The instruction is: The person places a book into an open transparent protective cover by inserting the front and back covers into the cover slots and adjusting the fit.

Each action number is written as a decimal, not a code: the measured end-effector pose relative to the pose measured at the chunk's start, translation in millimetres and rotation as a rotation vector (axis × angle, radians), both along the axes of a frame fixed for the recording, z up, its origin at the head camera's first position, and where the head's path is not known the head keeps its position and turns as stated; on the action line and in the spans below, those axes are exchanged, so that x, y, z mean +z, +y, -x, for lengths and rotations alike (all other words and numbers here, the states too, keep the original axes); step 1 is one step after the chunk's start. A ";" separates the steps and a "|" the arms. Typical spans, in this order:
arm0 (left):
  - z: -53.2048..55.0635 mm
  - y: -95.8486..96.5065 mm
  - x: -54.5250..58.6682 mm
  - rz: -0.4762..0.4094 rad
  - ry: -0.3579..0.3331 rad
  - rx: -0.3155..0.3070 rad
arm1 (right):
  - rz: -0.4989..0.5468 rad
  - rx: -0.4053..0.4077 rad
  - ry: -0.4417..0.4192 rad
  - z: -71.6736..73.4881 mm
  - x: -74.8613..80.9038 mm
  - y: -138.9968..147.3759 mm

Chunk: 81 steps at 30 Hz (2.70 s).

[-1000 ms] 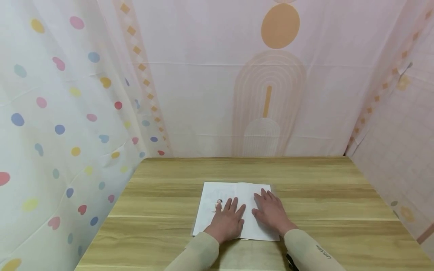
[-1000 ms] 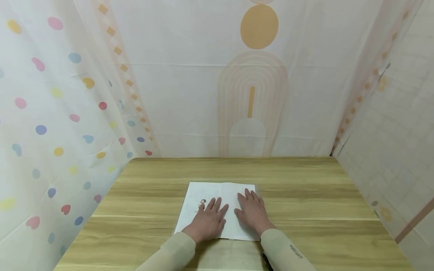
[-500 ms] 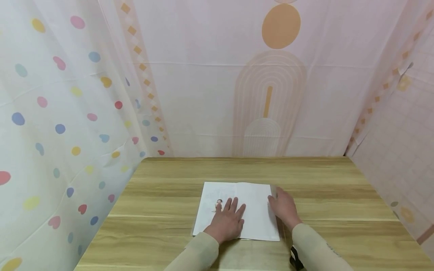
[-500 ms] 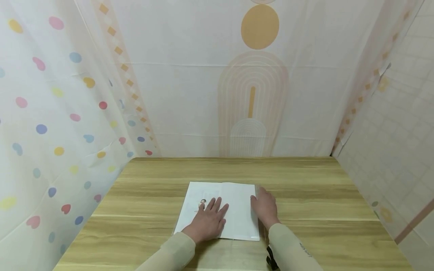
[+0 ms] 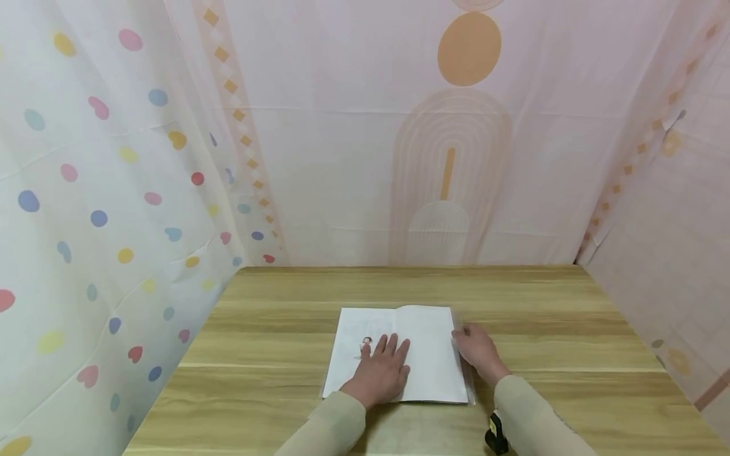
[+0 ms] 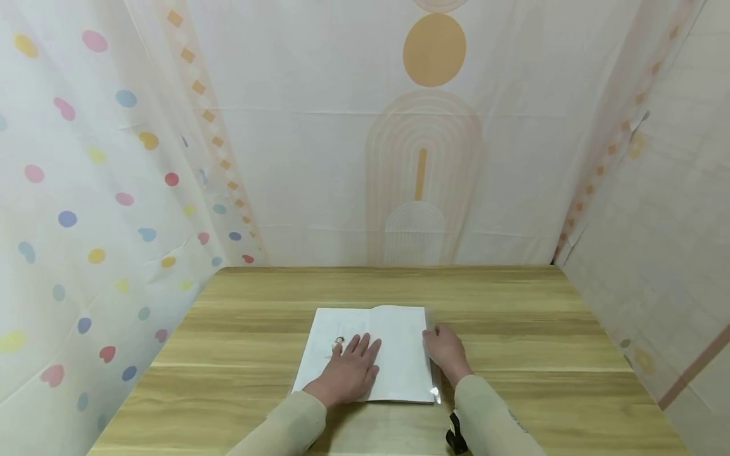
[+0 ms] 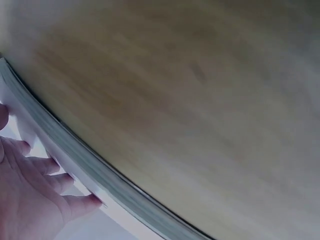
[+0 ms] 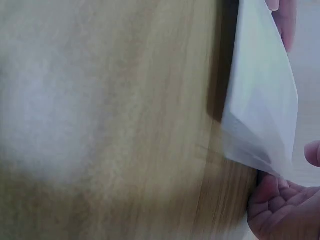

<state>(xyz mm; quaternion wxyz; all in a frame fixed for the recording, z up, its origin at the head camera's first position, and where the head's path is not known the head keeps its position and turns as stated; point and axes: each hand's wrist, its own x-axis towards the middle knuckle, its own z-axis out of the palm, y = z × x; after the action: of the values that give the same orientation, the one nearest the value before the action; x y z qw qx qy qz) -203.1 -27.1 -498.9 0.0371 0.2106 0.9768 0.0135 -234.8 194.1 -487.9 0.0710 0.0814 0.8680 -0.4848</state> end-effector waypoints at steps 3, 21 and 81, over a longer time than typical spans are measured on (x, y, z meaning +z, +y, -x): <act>0.5 -0.8 0.6 -0.043 -0.004 0.008 | 0.013 -0.001 -0.003 0.7 -0.7 -1.5; 3.5 -6.6 2.3 -0.183 -0.058 0.031 | 0.166 0.008 0.024 0.7 12.9 -11.8; 23.5 -57.5 61.1 -0.937 -0.035 0.241 | 0.063 0.462 0.235 -18.2 9.9 -76.1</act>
<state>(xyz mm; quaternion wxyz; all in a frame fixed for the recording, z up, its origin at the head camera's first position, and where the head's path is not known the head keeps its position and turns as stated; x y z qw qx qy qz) -226.6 -84.5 -437.8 -0.0472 0.0895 0.8823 0.4598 -216.7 117.9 -478.1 0.0810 -0.1781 0.8504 -0.4884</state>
